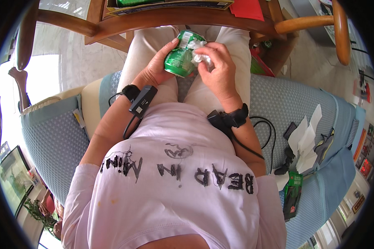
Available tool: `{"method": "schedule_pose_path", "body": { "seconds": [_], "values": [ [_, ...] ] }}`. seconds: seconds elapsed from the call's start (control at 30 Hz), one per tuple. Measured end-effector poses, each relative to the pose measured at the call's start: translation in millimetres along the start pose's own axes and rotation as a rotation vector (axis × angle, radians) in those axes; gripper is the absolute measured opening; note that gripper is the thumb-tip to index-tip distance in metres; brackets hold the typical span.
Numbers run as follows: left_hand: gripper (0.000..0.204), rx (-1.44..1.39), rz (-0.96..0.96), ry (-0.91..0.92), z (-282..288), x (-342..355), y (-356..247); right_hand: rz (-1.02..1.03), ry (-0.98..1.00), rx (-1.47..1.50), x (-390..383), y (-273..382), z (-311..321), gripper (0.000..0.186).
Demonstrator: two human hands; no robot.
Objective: Cleaning empty Heineken beer cans using a white tissue.
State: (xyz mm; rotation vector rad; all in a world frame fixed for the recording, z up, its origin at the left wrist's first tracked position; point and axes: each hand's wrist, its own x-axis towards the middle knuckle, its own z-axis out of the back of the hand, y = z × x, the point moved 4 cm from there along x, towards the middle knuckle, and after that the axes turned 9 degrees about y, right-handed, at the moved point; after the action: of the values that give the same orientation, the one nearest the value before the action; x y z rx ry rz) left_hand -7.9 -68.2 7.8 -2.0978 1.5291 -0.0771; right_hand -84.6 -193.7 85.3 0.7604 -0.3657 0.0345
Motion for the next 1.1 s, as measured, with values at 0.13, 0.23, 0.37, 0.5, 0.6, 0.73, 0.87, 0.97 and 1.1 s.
{"method": "schedule_pose_path", "body": {
  "seconds": [0.13,0.23,0.37,0.5,0.6,0.73,0.87,0.97,1.1],
  "values": [
    [0.047,-0.115,-0.041,0.04,3,0,-4,0.097,0.203,0.168,-2,19,-10,0.03],
    [0.046,-0.054,-0.033,-0.036,2,-2,1,0.047,0.132,0.112,0,11,-7,0.028],
    [0.059,0.231,-0.027,0.016,0,-1,0,-0.032,-0.152,0.039,-3,-19,11,0.025],
    [0.07,0.447,0.015,0.079,-10,-3,-2,-0.098,-0.238,0.149,-5,-17,24,0.022],
    [0.073,0.637,0.071,0.092,-13,-6,1,0.053,-0.055,0.128,3,5,18,0.022],
    [0.075,0.751,0.13,0.127,-10,-4,5,-0.084,0.069,0.21,3,-5,5,0.023],
    [0.074,0.667,0.041,0.192,-17,-4,4,-0.154,-0.033,0.093,-3,-23,17,0.022],
    [0.074,0.647,0.055,0.121,-15,-4,0,-0.074,-0.035,0.214,-1,-16,24,0.021],
    [0.073,0.689,0.027,0.143,-9,-3,2,-0.111,0.092,0.193,3,-7,13,0.016]
  ]
}}
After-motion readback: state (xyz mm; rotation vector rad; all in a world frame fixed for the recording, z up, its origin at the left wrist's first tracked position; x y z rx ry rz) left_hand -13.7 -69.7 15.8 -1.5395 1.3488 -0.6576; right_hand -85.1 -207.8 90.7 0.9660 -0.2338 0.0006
